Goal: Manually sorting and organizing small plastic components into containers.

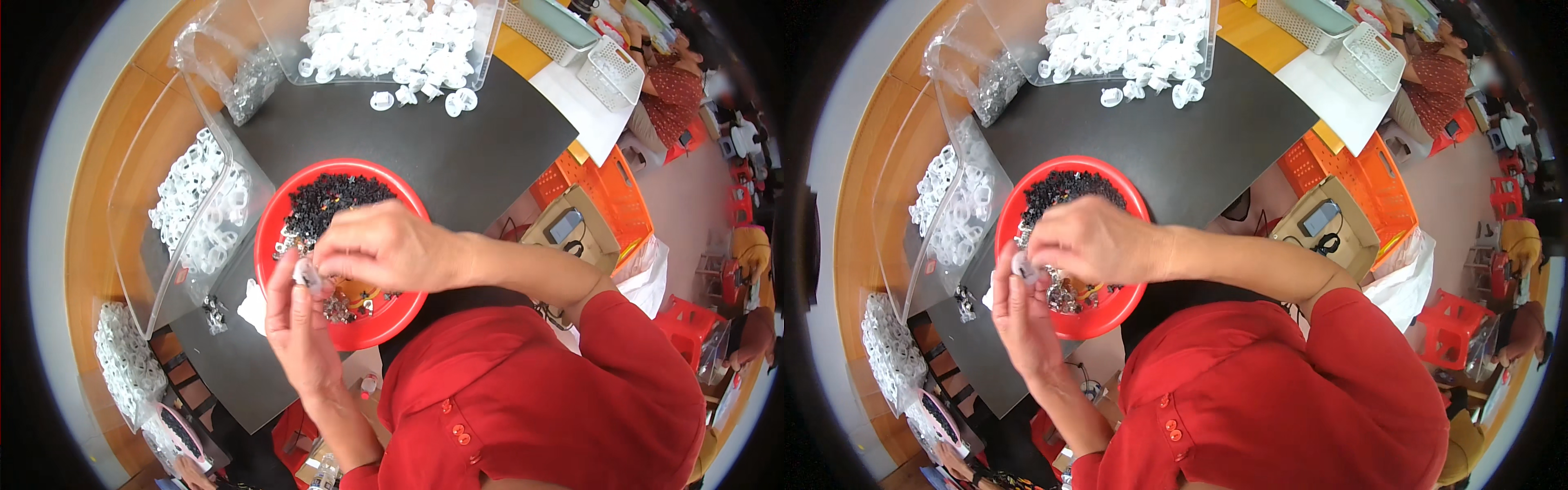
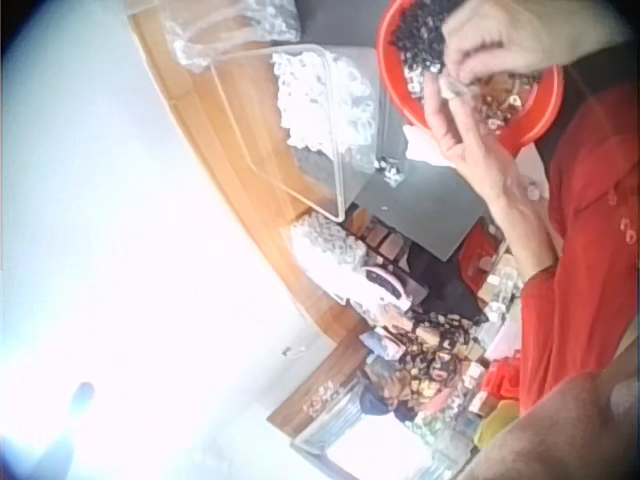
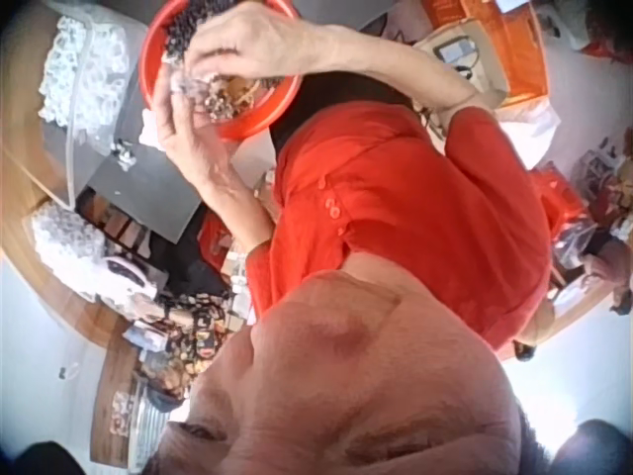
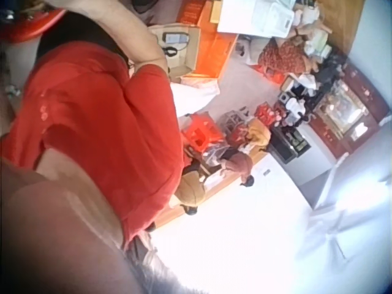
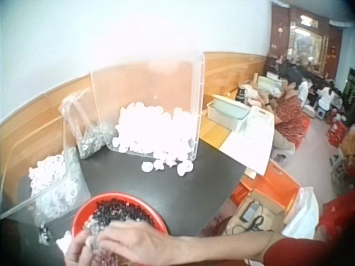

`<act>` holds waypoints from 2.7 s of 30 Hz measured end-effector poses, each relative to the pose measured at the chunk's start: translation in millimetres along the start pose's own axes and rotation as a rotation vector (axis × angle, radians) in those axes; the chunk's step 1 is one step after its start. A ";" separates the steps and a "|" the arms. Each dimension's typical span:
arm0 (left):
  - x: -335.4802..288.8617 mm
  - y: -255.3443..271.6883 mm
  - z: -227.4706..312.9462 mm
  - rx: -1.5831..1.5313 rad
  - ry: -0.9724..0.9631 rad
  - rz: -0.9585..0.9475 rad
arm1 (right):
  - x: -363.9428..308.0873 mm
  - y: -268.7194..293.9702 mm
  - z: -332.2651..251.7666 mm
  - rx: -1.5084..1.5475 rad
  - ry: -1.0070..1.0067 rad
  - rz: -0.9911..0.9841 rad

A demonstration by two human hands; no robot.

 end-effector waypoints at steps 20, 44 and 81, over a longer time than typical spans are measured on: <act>25.9 -14.9 33.1 0.292 -0.105 0.001 | 33.7 85.0 80.8 -0.713 -0.361 -0.003; -8.4 -9.4 -15.6 0.153 -0.190 0.227 | -17.4 -4.1 22.0 0.613 -0.799 -0.067; -19.0 33.9 -5.3 0.144 -0.079 0.262 | -24.5 -26.1 2.0 -0.153 -0.337 -0.382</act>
Point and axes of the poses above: each hand's wrist, its own x-axis towards the middle knuckle, its own y-axis out of the back of the hand, z = x × y, the point moved 6 cm from there along x, towards the middle knuckle, and after that the axes turned 1 degree about -z, right-handed, at the moved point
